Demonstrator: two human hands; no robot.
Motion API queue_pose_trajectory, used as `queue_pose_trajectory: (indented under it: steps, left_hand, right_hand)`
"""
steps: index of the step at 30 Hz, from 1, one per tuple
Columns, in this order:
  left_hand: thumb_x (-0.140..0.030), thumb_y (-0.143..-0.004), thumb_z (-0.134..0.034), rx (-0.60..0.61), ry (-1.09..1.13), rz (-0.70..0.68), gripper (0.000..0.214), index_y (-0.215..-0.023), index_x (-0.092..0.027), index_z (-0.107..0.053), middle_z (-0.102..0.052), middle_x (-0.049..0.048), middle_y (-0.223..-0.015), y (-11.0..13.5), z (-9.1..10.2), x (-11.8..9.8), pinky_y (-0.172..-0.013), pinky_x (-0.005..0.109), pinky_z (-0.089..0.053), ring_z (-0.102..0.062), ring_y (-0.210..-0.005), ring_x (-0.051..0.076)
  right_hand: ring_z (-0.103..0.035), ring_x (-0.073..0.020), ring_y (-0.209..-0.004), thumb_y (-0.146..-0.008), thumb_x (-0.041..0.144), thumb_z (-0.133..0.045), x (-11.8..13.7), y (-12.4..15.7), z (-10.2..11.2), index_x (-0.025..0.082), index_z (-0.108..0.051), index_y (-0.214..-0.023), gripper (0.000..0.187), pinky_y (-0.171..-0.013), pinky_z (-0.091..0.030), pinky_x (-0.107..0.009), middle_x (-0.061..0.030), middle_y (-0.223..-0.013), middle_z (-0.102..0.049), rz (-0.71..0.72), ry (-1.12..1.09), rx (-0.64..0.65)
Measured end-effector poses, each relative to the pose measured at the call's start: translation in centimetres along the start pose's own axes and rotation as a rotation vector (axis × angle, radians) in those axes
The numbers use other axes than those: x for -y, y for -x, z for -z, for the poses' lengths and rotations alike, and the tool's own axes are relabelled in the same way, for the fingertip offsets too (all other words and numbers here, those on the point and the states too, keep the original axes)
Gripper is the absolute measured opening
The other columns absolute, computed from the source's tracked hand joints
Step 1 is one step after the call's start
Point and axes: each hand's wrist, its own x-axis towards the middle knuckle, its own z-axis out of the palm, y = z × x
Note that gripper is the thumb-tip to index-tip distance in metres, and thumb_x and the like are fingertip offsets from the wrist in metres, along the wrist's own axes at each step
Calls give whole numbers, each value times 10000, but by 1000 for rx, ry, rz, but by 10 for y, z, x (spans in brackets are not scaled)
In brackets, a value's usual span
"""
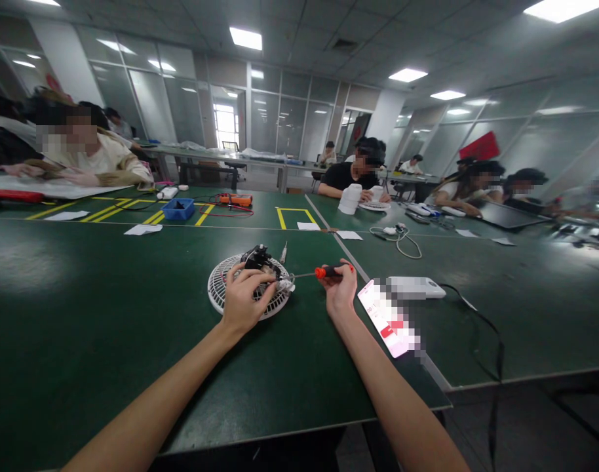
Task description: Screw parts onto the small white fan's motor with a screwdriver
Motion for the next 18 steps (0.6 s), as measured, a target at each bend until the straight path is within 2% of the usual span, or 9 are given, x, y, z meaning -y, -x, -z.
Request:
queue_pose_trajectory:
  steps: [11,18]
  left_hand:
    - [-333,-901,-716,-36,-30,-19,92,-890,-260,-770,-801,11,-873,0,0,0,-1100,538,-436,-729,-854,215]
    - [-352,-891,-734,-18,-23,1,90,-874,-270,-769,-799,0,-858,1,-1,2,-1106,546,-430,-729,-847,215]
  right_hand:
    - [-698,-164,-625,-578,250,-612,1,-2,0,261,-523,-1021,453,-539,-569,-251,95,-633,-625,30,18,-19]
    - [-690,-156,-627,-602,295,-639,1,-7,2,271,-509,-1019,437,-517,-545,-234,109,-654,-586,59,15,-65]
